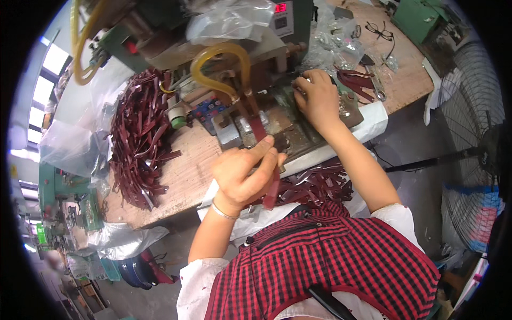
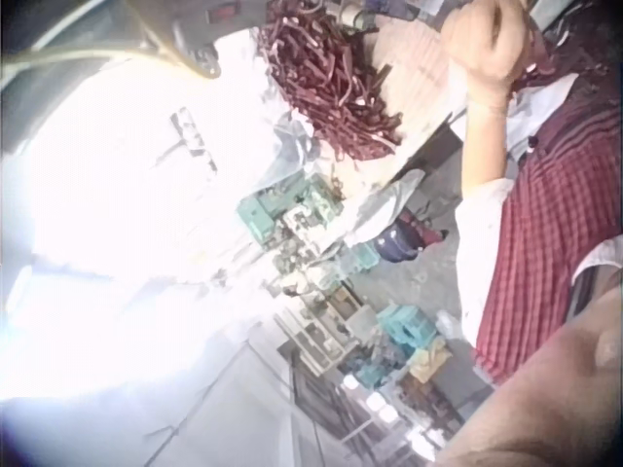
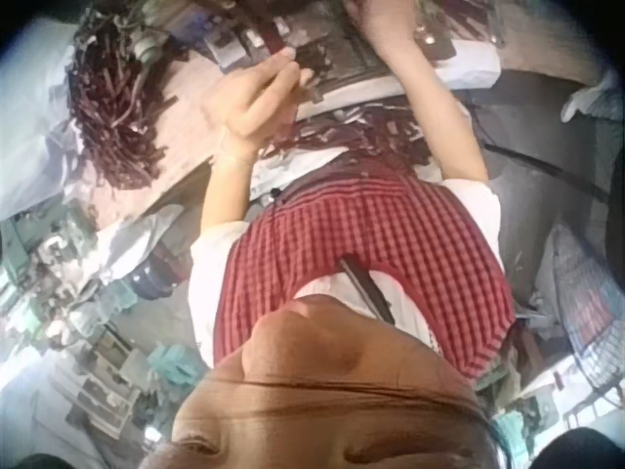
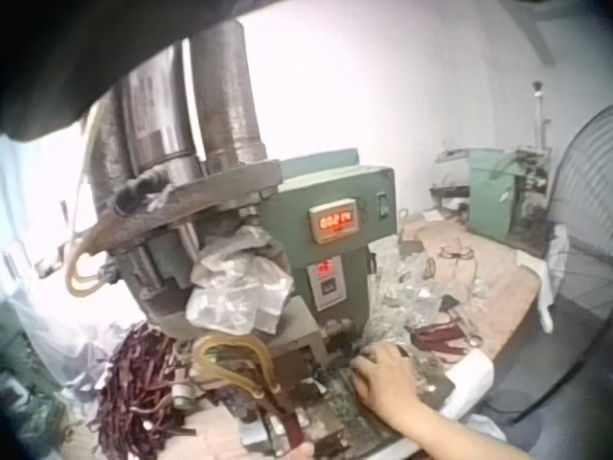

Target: The person repeatedly picks maroon leather straps and small metal buckles, places them into a press machine, and removes the assembled buckle-and-strap units. The person stacks the finished units on the table while continuing the cycle.

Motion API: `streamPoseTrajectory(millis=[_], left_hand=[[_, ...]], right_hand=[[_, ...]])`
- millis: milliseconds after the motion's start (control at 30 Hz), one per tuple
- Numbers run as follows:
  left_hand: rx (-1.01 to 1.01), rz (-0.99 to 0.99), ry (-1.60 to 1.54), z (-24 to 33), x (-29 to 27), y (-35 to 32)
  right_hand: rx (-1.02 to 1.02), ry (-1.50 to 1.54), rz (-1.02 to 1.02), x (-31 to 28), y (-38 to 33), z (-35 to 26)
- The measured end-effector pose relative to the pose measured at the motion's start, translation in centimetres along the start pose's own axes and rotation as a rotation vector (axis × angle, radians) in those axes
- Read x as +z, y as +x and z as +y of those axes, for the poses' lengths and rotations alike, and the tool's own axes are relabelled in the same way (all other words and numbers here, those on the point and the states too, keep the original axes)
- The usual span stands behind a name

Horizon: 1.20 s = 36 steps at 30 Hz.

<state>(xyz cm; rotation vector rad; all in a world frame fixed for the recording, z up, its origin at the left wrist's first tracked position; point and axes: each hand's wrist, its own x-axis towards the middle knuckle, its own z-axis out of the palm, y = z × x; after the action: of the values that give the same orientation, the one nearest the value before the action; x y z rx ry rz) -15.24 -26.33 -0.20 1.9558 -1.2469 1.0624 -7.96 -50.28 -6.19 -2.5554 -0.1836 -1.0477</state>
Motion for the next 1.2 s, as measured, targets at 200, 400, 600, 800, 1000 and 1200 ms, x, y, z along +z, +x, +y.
streamPoseTrajectory(millis=[200, 400, 600, 800, 1000, 1200], left_hand=[[-0.327, -0.092, 0.029, 3.2, -5.1, -4.9], [-0.724, 0.248, 0.459, -4.9, -13.1, -7.4], [-0.684, -0.432, 0.985, -15.8, -13.8, -8.9], [-0.779, -0.374, 0.851, -16.1, -10.0, -15.1], [-1.102, -0.393, 0.314, -11.9, -8.5, -13.5], [-1.306, 0.005, -0.441, -14.2, -7.9, -15.1]], right_hand=[[0.068, -0.095, -0.097, -1.7, -2.2, 0.7], [0.305, 0.086, -0.004, -3.4, -2.8, 1.8], [0.450, 0.354, -0.062, -2.9, -1.6, 1.1], [0.404, 0.120, -0.053, -6.3, -5.3, 1.8], [0.495, 0.490, -0.045, -8.3, -5.6, -0.5], [0.263, 0.876, -0.099, -5.7, 1.1, -7.9]])
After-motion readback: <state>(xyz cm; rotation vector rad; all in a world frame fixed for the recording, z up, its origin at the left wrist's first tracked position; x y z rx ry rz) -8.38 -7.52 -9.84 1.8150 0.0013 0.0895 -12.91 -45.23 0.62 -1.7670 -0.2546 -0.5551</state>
